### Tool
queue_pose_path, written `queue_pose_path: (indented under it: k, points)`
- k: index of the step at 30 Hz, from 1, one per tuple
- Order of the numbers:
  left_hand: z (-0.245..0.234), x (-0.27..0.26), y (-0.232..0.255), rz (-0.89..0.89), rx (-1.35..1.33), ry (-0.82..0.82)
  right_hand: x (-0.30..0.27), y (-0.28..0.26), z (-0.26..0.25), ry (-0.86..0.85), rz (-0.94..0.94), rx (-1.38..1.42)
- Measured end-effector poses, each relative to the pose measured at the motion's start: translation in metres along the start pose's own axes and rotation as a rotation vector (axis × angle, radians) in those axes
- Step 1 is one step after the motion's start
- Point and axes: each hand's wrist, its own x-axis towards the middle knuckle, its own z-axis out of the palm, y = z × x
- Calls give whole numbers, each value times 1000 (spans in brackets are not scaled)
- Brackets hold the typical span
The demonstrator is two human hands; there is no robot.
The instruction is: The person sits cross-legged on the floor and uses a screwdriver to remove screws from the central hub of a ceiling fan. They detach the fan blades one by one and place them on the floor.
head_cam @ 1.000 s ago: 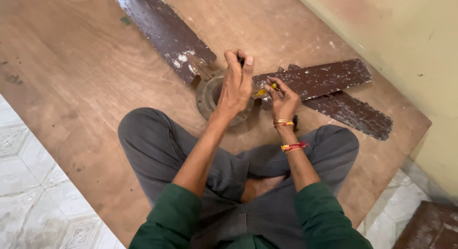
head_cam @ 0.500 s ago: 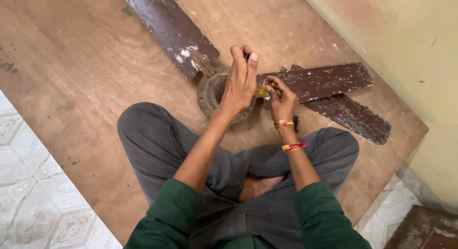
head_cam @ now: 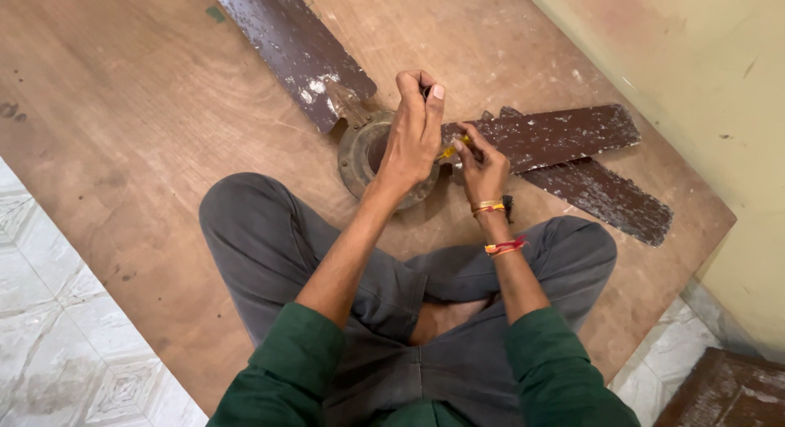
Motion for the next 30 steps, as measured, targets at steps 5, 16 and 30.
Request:
queue_pose_path:
  k: [5,16,30]
  points:
    - [1,1,0,15,-12,21,1,-4,3,54,-72,12]
    - [1,-1,1,-9,5,20,9,-3,4,-24,-205,-121]
    - [3,1,7,-11,-5,45,27,-16,-17,-318,-259,-268]
